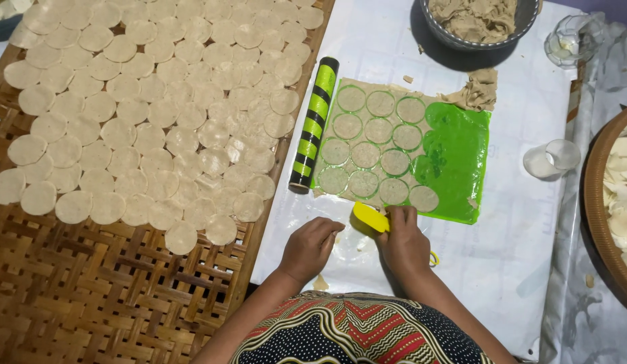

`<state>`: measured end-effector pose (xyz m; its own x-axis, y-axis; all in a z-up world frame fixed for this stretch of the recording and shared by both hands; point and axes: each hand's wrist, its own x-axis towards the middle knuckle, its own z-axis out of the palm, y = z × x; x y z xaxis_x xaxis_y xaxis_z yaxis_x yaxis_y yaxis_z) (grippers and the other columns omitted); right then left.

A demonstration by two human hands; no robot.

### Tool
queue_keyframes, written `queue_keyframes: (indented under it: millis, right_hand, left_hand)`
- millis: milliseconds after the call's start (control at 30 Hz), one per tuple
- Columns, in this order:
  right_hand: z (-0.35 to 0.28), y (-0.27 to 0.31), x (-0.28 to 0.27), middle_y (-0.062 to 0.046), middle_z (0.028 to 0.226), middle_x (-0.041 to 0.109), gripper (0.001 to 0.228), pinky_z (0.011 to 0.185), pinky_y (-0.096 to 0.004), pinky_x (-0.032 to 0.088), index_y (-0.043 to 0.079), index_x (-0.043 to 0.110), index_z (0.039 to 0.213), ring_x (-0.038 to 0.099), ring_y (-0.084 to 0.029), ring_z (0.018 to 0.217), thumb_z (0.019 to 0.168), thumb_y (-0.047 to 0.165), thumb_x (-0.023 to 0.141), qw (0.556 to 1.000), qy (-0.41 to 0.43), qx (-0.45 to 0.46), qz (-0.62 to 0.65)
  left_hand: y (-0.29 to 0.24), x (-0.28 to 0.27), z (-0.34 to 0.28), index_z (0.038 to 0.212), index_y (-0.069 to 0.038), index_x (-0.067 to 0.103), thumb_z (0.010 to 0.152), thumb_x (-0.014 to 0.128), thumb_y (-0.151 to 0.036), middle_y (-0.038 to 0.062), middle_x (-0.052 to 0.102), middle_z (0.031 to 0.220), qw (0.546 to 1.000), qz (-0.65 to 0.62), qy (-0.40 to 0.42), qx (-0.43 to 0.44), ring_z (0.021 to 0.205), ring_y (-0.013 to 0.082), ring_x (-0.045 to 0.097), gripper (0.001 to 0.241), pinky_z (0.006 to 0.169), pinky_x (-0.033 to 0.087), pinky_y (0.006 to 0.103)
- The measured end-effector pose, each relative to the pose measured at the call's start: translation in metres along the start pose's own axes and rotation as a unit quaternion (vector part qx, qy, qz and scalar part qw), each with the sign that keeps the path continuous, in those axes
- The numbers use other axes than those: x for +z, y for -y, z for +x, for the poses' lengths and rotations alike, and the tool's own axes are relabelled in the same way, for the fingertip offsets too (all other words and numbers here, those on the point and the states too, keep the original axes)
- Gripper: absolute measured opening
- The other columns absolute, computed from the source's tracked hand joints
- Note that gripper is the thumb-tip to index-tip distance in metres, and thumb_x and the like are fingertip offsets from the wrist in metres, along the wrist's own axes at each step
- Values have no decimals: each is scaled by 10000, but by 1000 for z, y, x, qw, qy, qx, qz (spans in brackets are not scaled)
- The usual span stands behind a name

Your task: Cutting circular dough pieces and placing them on a wooden drying rack to make crackers.

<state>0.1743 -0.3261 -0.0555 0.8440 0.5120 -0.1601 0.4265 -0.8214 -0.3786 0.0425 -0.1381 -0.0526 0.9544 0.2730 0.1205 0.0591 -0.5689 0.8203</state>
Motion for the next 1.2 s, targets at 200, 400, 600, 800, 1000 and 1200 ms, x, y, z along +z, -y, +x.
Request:
queue_keyframes:
  millis: [200, 400, 600, 800, 1000, 1200]
  right_hand:
    - [-2, 8, 11, -84, 1147, 569, 509, 666, -595, 603, 189, 599, 1198, 723, -474, 813, 734, -11, 660, 983, -55, -171, 49]
    - [-8, 28, 3, -97, 1212, 573, 490, 696, -617, 621, 179, 649, 1179, 722, -484, 872, 719, 12, 654, 976, -36, -195, 85]
    - [18, 4, 8, -57, 1175, 548, 528, 723, -502, 637, 149, 604, 1286, 747, -363, 883, 779, 89, 743, 992, -42, -82, -81]
    - [34, -7, 36, -9, 1086, 585, 560, 719, -477, 615, 214, 597, 1226, 735, -362, 839, 704, 75, 741, 990, -78, -112, -39]
    - [9, 39, 26, 19, 1042, 641, 372, 661, -424, 613, 246, 642, 1113, 748, -314, 779, 758, 170, 719, 955, -59, -286, 49]
    - [35, 44, 18, 0, 1124, 564, 646, 671, -452, 625, 195, 597, 1245, 729, -314, 830, 637, 155, 811, 973, -70, -213, -50]
  left_hand:
    - [15, 7, -3, 1040, -113, 686, 1011, 562, -110, 70, 700, 1004, 999, 37, 8, 8, 973, 305, 718, 128, 828, 596, 407]
    - [12, 6, -4, 1094, -109, 688, 1009, 570, -89, 61, 704, 1034, 1000, -18, 16, -13, 1004, 296, 718, 148, 875, 588, 397]
    - [7, 3, -2, 1109, -128, 705, 995, 573, -75, 47, 695, 966, 1000, 7, -13, 15, 942, 276, 724, 182, 816, 600, 372]
    - [6, 3, -3, 1105, -118, 704, 978, 603, -75, 69, 698, 955, 1000, 7, -11, 7, 936, 297, 722, 168, 814, 598, 394]
    - [-29, -22, 4, 1020, -99, 645, 946, 672, -194, 91, 682, 970, 999, -45, -8, -12, 964, 330, 708, 123, 860, 589, 417]
    - [4, 2, -3, 965, -68, 711, 976, 626, -111, 103, 669, 818, 998, 60, -8, 8, 821, 325, 702, 96, 749, 593, 416]
